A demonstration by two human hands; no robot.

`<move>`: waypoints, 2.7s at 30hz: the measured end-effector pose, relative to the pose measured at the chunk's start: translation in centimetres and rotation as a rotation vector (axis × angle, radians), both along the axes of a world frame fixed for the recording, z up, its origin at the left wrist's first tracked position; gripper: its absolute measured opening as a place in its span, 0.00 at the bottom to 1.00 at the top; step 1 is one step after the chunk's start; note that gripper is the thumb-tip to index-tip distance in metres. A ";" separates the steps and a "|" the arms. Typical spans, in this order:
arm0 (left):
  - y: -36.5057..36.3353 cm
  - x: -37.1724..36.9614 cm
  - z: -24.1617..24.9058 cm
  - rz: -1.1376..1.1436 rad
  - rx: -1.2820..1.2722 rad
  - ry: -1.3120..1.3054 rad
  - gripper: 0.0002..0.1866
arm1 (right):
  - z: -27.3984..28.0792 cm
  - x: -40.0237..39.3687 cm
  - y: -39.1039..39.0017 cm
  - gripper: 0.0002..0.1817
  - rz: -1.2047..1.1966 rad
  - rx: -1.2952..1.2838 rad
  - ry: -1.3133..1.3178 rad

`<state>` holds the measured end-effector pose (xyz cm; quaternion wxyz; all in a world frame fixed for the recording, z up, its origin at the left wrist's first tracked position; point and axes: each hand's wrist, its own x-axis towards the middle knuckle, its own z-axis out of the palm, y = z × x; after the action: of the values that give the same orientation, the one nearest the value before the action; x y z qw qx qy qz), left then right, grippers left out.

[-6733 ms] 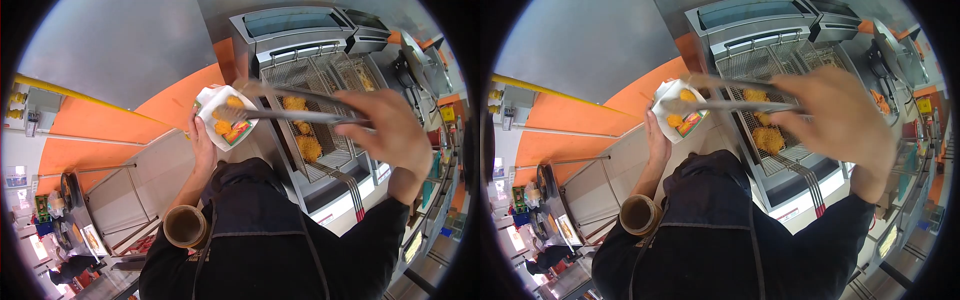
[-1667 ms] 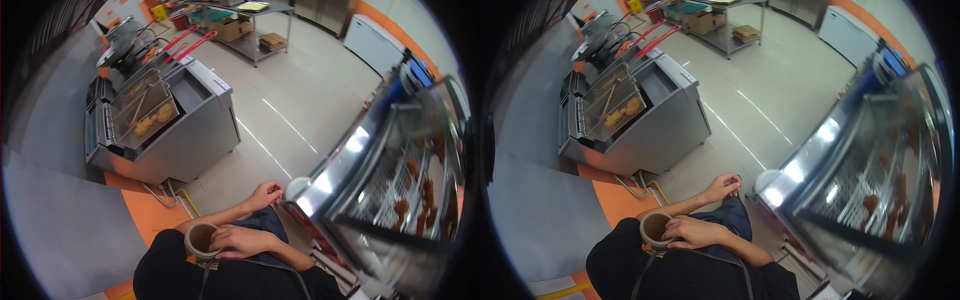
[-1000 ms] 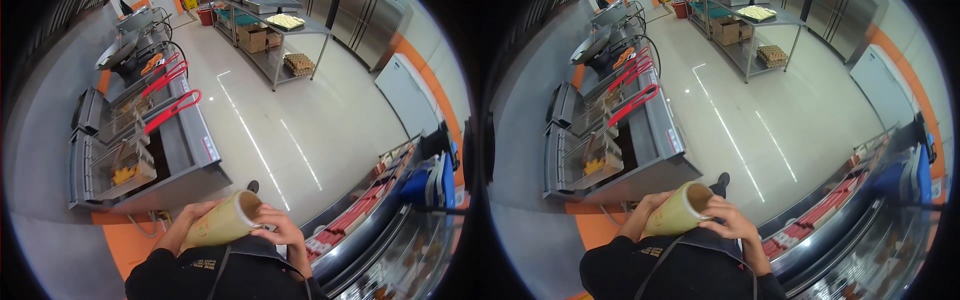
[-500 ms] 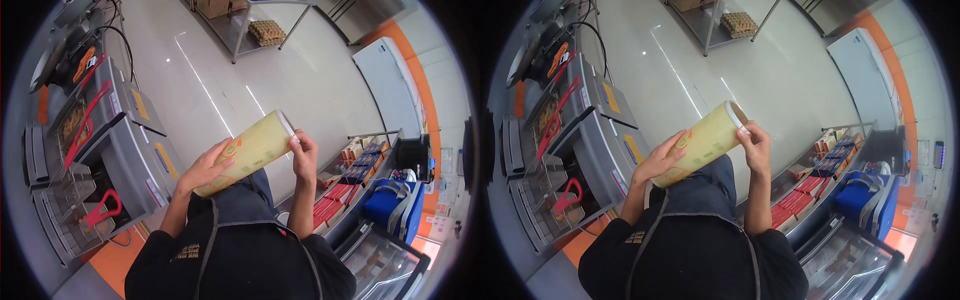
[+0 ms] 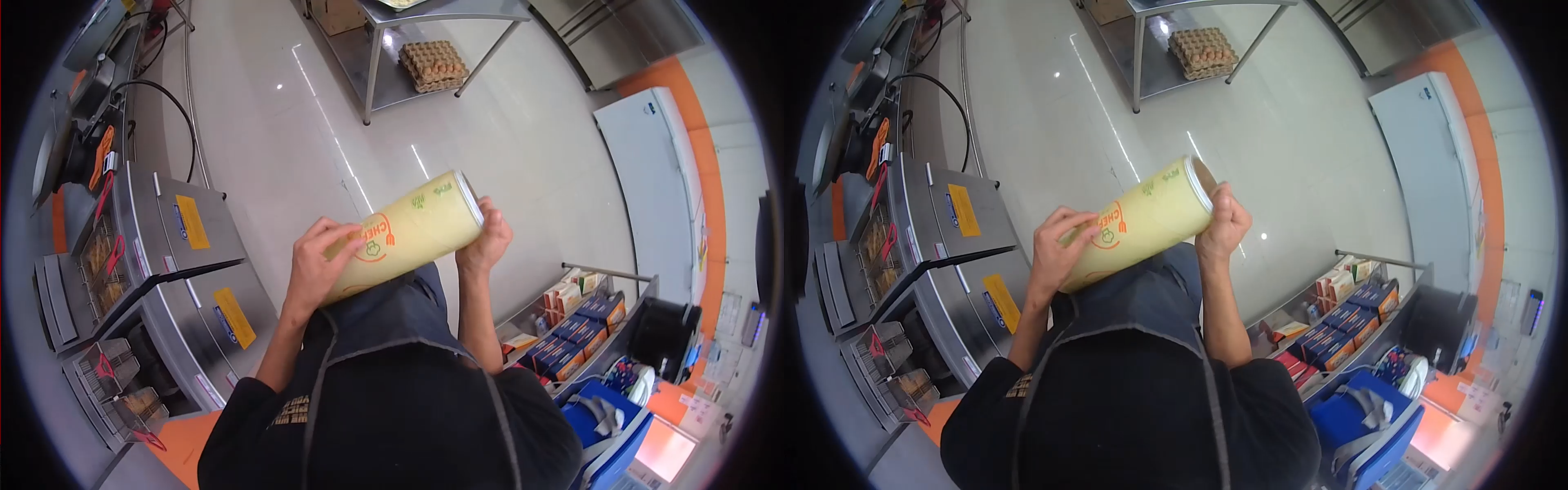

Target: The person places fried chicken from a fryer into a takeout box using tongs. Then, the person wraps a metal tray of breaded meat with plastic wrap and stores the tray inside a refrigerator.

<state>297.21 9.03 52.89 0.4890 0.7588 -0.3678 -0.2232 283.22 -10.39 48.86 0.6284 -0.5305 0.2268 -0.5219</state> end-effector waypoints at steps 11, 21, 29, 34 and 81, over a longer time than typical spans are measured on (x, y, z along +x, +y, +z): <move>-20.1 14.3 3.0 0.098 -0.327 -0.381 0.13 | 4.0 17.7 -14.9 0.22 0.084 -0.435 0.117; -32.4 28.9 4.0 0.034 -0.463 -0.159 0.07 | 9.2 31.2 -25.2 0.18 -0.116 -0.681 0.264; -41.4 36.8 3.7 -0.039 -0.404 0.049 0.06 | 9.7 38.1 -33.4 0.18 -0.148 -0.689 0.369; -47.6 41.6 3.0 -0.175 -0.469 0.036 0.07 | 9.9 41.4 -38.8 0.17 -0.210 -0.721 0.363; -65.3 53.5 5.3 -1.064 -0.558 0.183 0.04 | 12.5 51.2 -40.9 0.20 -1.097 -0.296 0.667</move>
<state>350.74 -56.22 58.15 0.5203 0.2918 -0.6977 -0.3966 334.42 -51.28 61.38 0.0876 -0.5519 0.5725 -0.5999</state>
